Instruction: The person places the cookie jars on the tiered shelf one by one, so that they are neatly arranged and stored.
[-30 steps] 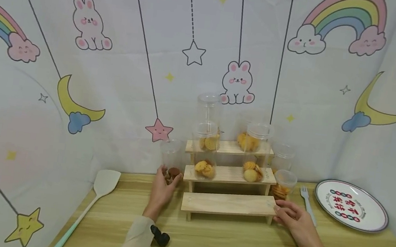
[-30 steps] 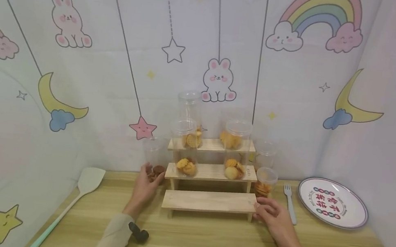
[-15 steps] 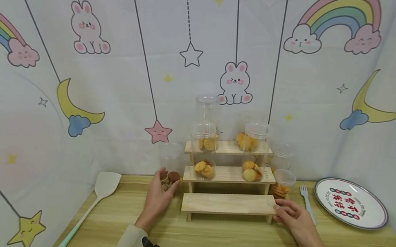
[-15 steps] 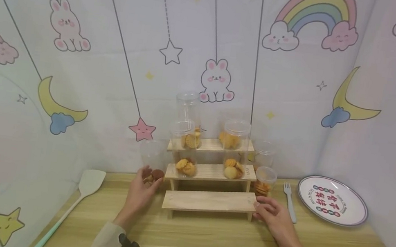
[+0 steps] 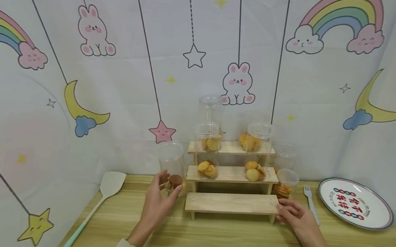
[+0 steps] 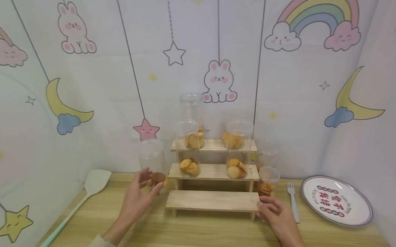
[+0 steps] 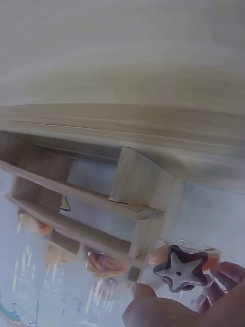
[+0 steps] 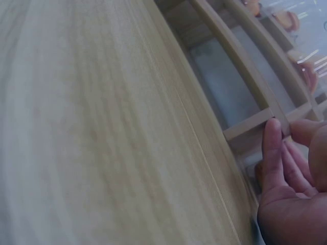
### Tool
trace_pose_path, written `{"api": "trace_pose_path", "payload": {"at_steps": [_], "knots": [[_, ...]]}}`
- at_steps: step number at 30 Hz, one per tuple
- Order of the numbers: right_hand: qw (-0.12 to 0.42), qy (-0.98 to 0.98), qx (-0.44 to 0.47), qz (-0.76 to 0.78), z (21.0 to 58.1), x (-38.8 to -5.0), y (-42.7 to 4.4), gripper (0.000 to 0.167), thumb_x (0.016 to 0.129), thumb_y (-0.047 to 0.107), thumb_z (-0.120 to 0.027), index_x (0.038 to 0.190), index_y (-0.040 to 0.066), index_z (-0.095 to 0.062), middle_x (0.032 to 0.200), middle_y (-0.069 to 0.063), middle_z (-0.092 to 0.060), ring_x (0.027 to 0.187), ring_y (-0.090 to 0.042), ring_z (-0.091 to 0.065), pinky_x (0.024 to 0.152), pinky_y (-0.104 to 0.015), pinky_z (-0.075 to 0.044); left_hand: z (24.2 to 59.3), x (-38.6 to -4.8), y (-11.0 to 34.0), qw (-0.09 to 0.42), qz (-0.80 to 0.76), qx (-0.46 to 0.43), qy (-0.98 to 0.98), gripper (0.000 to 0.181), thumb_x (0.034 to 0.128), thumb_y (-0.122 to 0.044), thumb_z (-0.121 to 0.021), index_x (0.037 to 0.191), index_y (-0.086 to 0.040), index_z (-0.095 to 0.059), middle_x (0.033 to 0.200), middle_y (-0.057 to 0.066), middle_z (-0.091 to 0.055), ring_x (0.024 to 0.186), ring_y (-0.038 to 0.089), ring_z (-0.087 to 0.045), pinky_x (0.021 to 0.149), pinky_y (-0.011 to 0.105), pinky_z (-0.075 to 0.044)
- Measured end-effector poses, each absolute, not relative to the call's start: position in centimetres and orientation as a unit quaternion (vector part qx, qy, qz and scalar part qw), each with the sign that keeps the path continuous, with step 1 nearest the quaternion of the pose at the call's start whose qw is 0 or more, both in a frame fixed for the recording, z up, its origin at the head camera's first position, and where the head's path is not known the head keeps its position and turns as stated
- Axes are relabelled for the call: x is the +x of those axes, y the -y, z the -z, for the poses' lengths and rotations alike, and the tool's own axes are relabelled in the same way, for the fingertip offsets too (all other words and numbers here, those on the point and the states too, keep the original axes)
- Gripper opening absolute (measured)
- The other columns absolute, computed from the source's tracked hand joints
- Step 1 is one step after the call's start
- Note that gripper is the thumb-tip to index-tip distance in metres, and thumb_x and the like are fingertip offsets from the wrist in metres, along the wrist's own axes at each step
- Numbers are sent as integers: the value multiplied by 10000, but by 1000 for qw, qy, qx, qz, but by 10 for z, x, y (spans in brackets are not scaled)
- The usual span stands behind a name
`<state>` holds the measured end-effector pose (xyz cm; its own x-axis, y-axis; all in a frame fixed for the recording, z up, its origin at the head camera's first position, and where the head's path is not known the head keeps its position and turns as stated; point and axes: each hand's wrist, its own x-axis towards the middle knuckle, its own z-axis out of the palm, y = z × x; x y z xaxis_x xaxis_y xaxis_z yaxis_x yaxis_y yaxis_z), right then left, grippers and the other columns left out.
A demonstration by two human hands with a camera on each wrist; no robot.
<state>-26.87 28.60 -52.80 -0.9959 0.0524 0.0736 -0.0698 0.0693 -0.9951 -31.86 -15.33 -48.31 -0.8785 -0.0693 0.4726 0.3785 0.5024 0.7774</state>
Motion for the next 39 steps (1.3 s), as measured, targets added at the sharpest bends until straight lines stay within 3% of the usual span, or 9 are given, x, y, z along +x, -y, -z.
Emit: {"api": "trace_pose_path", "payload": {"at_steps": [9,19,28,39], "knots": [[42,736,3,-676,527,-269,-286,592,1087,273,-694,1493,-109,-495,1026,75,-808,948,-62,-771,880,-237,-651,474,-292,139,215,488,-154,832,727,940,-321,-877,1527,-49,-544,1396,92,-704,1308,272,-676,1105,503,-574],[42,739,6,-672,529,-269,-286,585,1091,266,-687,1493,-112,-494,1025,83,-810,941,-69,-780,878,-236,-653,485,-290,106,183,523,-209,805,695,920,-258,-898,1484,5,-588,1353,182,-675,1260,353,-698,1055,412,-621],[42,738,7,-674,528,-269,-287,602,1086,273,-694,1498,-116,-490,1025,83,-809,944,-64,-777,883,-236,-652,493,-293,92,134,569,-210,784,684,924,-280,-892,1487,-107,-544,1435,126,-647,1355,313,-657,1132,380,-571],[42,739,7,-673,529,-268,-286,623,1091,286,-685,1518,-117,-474,1013,105,-796,939,-48,-774,884,-225,-648,502,-291,96,157,542,-204,800,693,950,-347,-864,1522,-108,-555,1453,105,-668,1364,302,-658,1126,419,-576]]}}
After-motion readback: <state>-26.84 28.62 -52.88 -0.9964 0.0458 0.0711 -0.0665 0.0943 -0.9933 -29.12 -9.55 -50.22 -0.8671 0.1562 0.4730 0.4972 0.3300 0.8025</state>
